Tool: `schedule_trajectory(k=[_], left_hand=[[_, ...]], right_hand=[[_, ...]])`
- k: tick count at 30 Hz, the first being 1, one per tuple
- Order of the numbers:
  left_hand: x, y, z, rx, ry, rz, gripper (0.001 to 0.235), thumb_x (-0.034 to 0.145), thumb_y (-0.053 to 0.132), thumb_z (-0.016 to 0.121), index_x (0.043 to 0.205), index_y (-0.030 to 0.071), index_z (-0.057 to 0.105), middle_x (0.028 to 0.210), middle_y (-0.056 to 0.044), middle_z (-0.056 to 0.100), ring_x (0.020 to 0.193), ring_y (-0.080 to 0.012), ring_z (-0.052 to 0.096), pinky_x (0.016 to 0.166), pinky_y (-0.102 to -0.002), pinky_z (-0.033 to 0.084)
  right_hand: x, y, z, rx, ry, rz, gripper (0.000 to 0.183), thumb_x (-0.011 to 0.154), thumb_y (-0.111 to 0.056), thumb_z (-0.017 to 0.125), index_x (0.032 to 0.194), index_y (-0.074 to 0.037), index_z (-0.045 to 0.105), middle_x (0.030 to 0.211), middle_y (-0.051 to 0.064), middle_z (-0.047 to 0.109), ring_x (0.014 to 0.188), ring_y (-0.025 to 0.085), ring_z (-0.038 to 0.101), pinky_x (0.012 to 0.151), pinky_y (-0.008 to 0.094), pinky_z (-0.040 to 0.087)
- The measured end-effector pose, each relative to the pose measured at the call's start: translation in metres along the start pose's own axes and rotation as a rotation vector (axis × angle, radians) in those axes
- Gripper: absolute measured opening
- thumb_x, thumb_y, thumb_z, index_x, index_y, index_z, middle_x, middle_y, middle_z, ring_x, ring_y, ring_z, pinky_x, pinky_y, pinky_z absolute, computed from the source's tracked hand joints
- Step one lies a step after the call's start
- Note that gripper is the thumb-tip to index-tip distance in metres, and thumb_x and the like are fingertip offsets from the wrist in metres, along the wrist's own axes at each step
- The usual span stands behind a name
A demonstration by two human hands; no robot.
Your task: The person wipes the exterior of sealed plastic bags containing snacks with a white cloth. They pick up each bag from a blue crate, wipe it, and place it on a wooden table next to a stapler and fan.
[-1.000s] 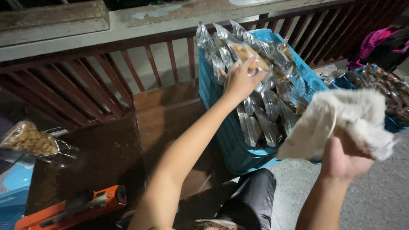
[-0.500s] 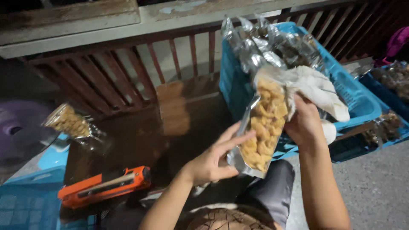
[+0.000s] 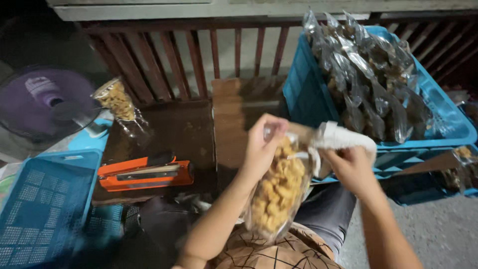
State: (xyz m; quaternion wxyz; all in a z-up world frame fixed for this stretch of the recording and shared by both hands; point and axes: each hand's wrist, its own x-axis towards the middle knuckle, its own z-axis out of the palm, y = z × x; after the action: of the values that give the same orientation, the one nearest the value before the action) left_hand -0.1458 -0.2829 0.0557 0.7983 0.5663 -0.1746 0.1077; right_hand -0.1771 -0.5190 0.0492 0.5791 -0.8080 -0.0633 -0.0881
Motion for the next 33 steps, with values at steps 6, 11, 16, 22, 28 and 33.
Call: schedule_trajectory(k=[6, 11, 16, 22, 28, 33], left_hand=[[-0.048, 0.006, -0.001, -0.092, 0.01, -0.16, 0.024, 0.099, 0.023, 0.071, 0.108, 0.001, 0.071, 0.1, -0.003, 0.071, 0.093, -0.0081, 0.064, 0.086, -0.022, 0.051], [-0.059, 0.026, 0.008, 0.08, -0.036, -0.228, 0.032, 0.097, 0.031, 0.073, 0.1, -0.001, 0.073, 0.082, -0.002, 0.069, 0.076, -0.0075, 0.06, 0.07, -0.023, 0.048], [-0.052, 0.047, 0.013, 0.187, 0.001, -0.173, 0.037, 0.097, 0.035, 0.071, 0.093, -0.002, 0.075, 0.079, -0.003, 0.075, 0.073, -0.0055, 0.063, 0.067, -0.023, 0.051], [-0.052, 0.055, 0.019, 0.283, 0.009, -0.132, 0.033, 0.096, 0.033, 0.071, 0.098, 0.0, 0.076, 0.082, -0.004, 0.077, 0.077, -0.0048, 0.068, 0.069, -0.023, 0.053], [-0.051, 0.048, 0.022, 0.342, -0.005, -0.231, 0.036, 0.095, 0.033, 0.076, 0.088, -0.003, 0.076, 0.071, -0.007, 0.073, 0.066, -0.0065, 0.062, 0.061, -0.024, 0.049], [-0.051, 0.039, 0.023, 0.212, -0.014, -0.248, 0.034, 0.094, 0.033, 0.075, 0.094, -0.001, 0.077, 0.078, -0.003, 0.076, 0.071, -0.0043, 0.066, 0.066, -0.022, 0.052]], right_hand=[[-0.018, 0.014, -0.059, 0.626, -0.237, 0.033, 0.043, 0.09, -0.025, 0.066, 0.127, -0.003, 0.067, 0.124, 0.011, 0.072, 0.114, 0.023, 0.068, 0.097, 0.039, 0.053], [-0.02, 0.057, -0.044, 1.159, 0.04, 0.183, 0.046, 0.105, -0.039, 0.055, 0.139, -0.008, 0.061, 0.137, 0.011, 0.064, 0.121, 0.026, 0.065, 0.103, 0.044, 0.051], [0.003, 0.075, -0.038, 1.097, 0.099, 0.214, 0.045, 0.103, -0.038, 0.055, 0.137, -0.009, 0.062, 0.135, 0.011, 0.065, 0.12, 0.026, 0.064, 0.103, 0.043, 0.051], [0.001, 0.048, -0.042, 0.725, -0.07, 0.161, 0.044, 0.101, -0.036, 0.056, 0.136, -0.009, 0.062, 0.133, 0.01, 0.065, 0.118, 0.026, 0.064, 0.102, 0.043, 0.05], [0.003, 0.028, -0.027, 0.405, -0.226, 0.133, 0.043, 0.099, -0.035, 0.056, 0.134, -0.01, 0.063, 0.13, 0.01, 0.065, 0.117, 0.027, 0.064, 0.101, 0.042, 0.05], [0.003, 0.018, -0.027, 0.231, -0.184, 0.056, 0.043, 0.097, -0.033, 0.056, 0.133, -0.01, 0.063, 0.128, 0.01, 0.066, 0.116, 0.027, 0.063, 0.1, 0.042, 0.049]])
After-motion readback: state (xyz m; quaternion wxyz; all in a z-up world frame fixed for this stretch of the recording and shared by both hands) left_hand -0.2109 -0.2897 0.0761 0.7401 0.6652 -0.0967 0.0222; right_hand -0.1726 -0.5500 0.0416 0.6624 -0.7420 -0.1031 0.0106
